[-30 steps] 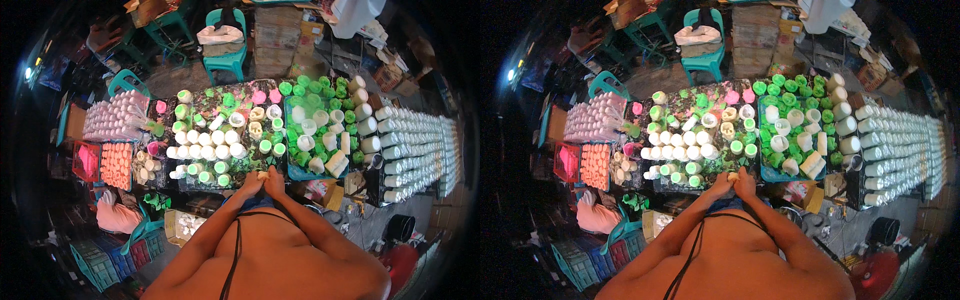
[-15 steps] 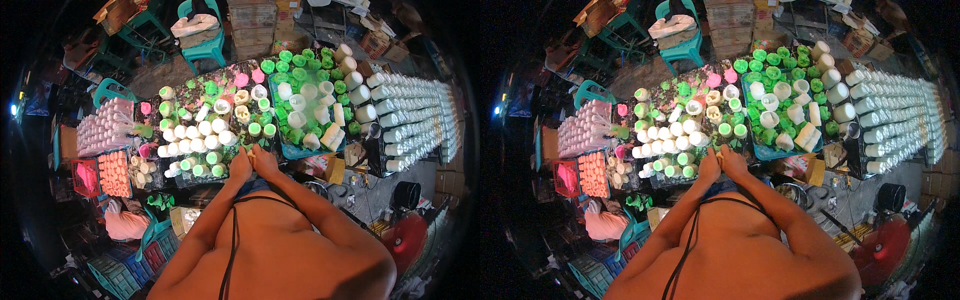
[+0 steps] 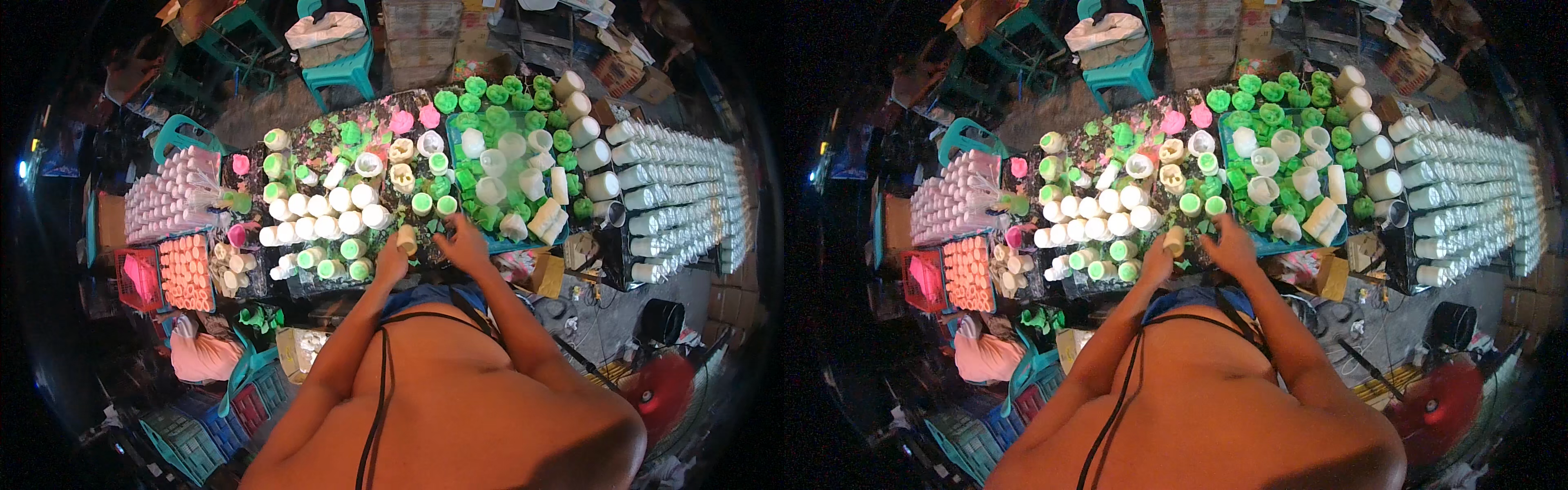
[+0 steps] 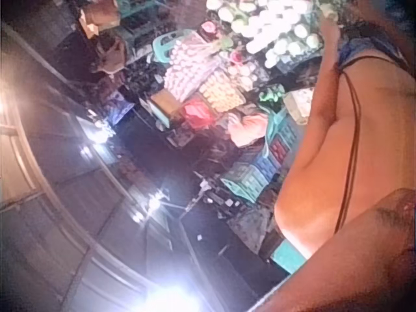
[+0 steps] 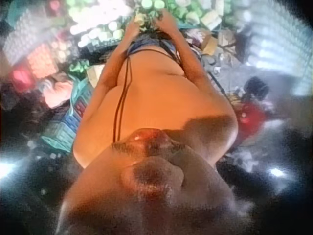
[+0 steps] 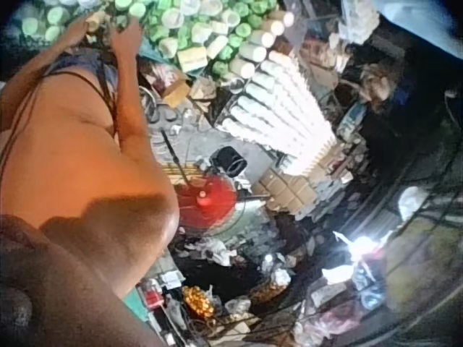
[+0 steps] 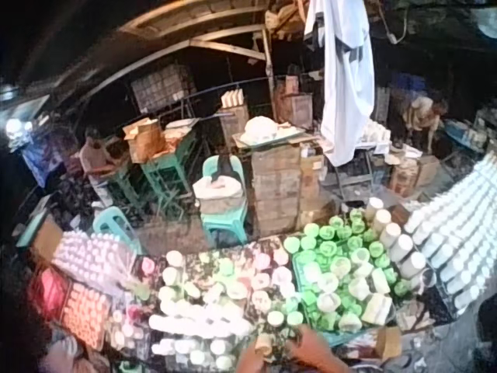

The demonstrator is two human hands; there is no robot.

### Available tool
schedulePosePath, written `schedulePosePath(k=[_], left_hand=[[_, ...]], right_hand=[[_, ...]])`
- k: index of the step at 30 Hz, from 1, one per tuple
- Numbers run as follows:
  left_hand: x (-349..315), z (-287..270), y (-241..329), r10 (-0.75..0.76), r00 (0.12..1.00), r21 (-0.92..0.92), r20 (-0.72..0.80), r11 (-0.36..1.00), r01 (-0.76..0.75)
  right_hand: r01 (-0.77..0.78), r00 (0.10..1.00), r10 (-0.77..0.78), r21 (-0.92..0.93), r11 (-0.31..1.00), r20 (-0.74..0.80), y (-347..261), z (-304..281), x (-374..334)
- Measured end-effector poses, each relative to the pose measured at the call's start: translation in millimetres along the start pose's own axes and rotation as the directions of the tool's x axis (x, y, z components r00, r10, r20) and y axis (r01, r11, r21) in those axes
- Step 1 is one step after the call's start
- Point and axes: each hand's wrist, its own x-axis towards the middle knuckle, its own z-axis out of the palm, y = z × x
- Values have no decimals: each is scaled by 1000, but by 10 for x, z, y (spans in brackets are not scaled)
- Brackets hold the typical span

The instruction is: The person repeatedly picks up small white cups and green lids from a table, fits the lids onto the cups, and places the assembled units back on the table. The person also briefly handles a cardboard box containing white items.

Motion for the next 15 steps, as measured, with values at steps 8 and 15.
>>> schedulePosePath(k=[8, 15], left_hand=[[-72, 39, 351, 134, 991, 143, -29, 981, -128], [-88, 139, 56, 77, 979, 287, 187, 949, -129]], right_hand=[[26, 1000, -30, -315, 949, -7, 218, -1, 500], [54, 971, -56, -17, 998, -233, 289, -67, 386]])
